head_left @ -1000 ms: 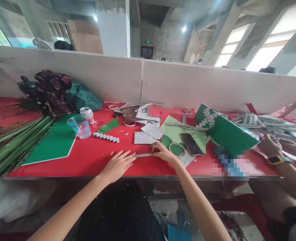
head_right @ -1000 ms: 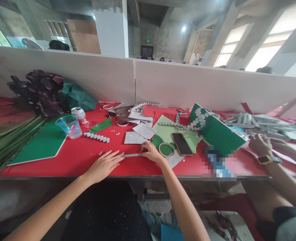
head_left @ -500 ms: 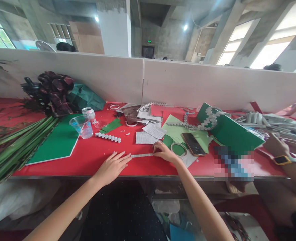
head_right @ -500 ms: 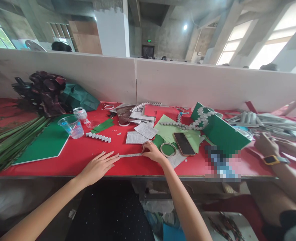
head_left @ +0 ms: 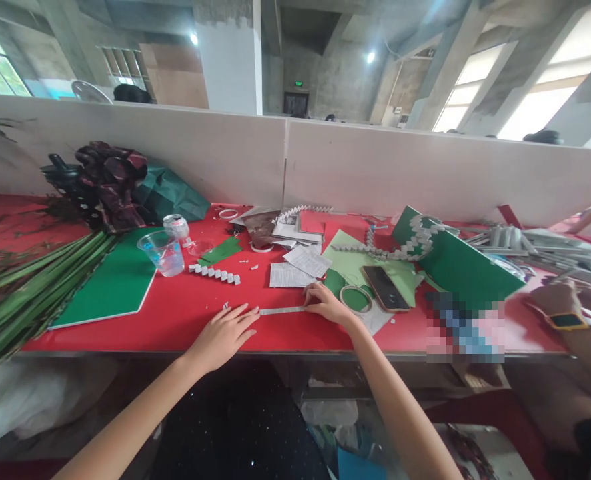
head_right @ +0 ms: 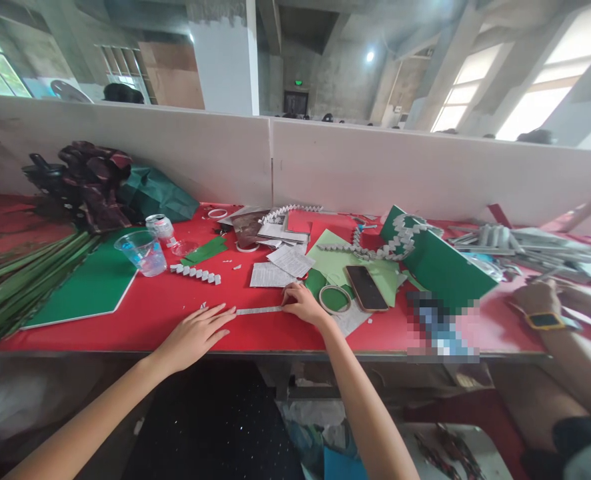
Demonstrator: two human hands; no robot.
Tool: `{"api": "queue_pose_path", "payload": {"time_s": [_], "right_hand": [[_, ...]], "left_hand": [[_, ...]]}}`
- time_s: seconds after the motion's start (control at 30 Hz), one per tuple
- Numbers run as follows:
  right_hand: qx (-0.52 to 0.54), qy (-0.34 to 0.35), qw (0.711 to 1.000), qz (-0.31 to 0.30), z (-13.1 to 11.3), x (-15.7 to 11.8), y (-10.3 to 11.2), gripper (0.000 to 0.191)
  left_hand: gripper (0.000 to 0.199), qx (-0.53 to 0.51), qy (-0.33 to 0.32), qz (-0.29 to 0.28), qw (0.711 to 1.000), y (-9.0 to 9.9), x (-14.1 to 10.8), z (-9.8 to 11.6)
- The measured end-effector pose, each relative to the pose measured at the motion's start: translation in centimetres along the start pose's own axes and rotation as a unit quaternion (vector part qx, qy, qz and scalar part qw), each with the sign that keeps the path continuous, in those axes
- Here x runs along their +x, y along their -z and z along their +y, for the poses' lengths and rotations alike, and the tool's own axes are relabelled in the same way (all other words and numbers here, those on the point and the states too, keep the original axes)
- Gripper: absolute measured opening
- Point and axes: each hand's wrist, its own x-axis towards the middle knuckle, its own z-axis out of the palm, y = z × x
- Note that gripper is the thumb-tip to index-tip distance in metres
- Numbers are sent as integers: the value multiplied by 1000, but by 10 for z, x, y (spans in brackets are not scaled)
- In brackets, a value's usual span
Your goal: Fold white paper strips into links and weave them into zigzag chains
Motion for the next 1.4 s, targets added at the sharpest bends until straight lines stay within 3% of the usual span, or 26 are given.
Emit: {"api": "queue_pose_path", "payload": {"time_s": [0.27,0.5,0.67,0.97,1.17,1.4], "right_hand": [[0,11,1000,22,-8,-2,1,8],[-36,43,996,65,-18,-7,-1,14],[-48,60,994,77,-22,-7,-1,13],[-67,65,992,90,-20,-8,-4,11],[-85,63,989,102,-18,-8,-6,10],[-58,64,992,96,-23,-9,-5,3]], "left_hand": [[40,13,41,49,998,-6,9,8],[30,86,71,116,987,-7,53,44],[33,79,91,150,981,-22,73,44],[30,4,31,161,986,-41,73,29],[21,-40,8,188,981,-42,72,27],[21,-73,0,179,981,-37,68,31]]}}
